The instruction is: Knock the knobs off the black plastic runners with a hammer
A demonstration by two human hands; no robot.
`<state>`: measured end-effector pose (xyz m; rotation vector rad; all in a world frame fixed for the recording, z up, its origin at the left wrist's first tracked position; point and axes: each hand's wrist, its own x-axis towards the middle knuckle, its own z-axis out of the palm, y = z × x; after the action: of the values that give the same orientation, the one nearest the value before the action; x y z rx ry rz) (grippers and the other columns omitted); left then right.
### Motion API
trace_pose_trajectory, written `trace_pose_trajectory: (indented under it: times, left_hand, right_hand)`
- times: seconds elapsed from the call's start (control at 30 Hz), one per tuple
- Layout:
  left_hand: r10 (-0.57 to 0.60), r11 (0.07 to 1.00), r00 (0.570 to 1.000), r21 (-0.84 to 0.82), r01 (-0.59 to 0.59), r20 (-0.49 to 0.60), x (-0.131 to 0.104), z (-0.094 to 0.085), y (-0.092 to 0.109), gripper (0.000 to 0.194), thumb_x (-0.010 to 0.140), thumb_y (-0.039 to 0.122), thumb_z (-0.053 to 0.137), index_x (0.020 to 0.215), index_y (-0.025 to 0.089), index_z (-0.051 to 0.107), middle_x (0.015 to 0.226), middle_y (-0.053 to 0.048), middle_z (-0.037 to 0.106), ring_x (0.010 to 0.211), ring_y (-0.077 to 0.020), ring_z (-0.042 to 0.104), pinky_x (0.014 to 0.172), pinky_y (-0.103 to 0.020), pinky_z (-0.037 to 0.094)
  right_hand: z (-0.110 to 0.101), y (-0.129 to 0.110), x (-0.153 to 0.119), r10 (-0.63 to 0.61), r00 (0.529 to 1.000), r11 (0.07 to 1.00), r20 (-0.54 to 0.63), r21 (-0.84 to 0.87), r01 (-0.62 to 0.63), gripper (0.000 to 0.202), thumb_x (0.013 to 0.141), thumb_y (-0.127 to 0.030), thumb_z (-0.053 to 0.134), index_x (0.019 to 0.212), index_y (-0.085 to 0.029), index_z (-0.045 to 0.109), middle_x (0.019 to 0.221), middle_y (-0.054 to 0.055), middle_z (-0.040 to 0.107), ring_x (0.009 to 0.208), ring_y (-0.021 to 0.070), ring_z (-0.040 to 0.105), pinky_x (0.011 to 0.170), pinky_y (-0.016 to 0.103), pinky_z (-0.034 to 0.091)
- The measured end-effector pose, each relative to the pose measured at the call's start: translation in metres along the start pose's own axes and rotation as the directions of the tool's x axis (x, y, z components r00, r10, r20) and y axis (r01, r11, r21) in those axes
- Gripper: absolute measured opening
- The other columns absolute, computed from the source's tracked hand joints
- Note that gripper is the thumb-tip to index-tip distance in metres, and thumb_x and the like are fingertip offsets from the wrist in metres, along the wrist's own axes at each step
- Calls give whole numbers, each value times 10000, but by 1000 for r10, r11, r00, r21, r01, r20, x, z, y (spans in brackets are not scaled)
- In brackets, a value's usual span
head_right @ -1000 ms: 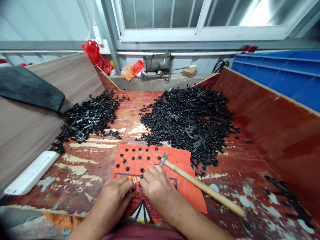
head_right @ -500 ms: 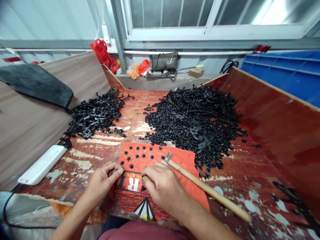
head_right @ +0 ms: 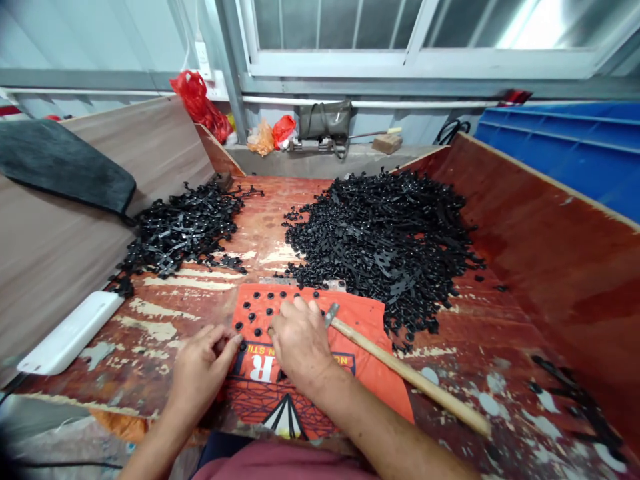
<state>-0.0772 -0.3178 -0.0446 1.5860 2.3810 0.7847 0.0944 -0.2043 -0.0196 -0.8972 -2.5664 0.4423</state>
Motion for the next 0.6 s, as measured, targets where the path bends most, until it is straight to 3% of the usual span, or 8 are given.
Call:
trace_pose_trajectory:
  times: [0.1,0.23,0.4,0.5,0.6]
  left_hand:
    - [125,990,990,77,-121,-60,-5,-8,9,194,929,289,522,811,216,657,770,-25,634,784,-209,584,753,-337,353]
    - [292,956,953,-17,-291,81,-5,-3,35,165,926,239,546,815,222,667,775,-16,639,773,-189,579,746,-323,364]
    - [330,927,914,99,-361,238,5,22,67,45,857,217,650,859,221,695,839,-33,675,830,-229,601,792,-365,384]
    - [316,922,904,132,-364,287,8,25,66,79,844,169,653,777,196,685,779,-33,671,791,-224,603,769,-359,389]
    - [291,948,929,65,-313,227,3,11,52,116,877,183,621,781,198,684,777,-25,673,785,-209,605,763,-344,386]
  right_hand:
    - [-14,10,-8,26,999,999,-22,-17,-27,117,933,-186,588,964,-208,699,889,51,647,880,222,489,769,355,311]
    - [-25,23,-24,-16,1000,1000,20,-18,17,119,918,-154,614,905,-233,703,827,9,652,859,197,502,798,336,310]
    - [-19,24,-27,-53,996,996,75,-74,59,127,895,-139,641,831,-227,707,781,4,665,836,196,511,785,336,291]
    - [-18,21,-20,-75,991,990,115,-107,88,156,879,-146,660,749,-223,701,725,-7,678,784,187,516,757,334,282]
    - [-19,16,-15,-99,984,981,146,-151,121,172,860,-151,667,698,-208,688,687,8,685,749,196,512,741,356,261]
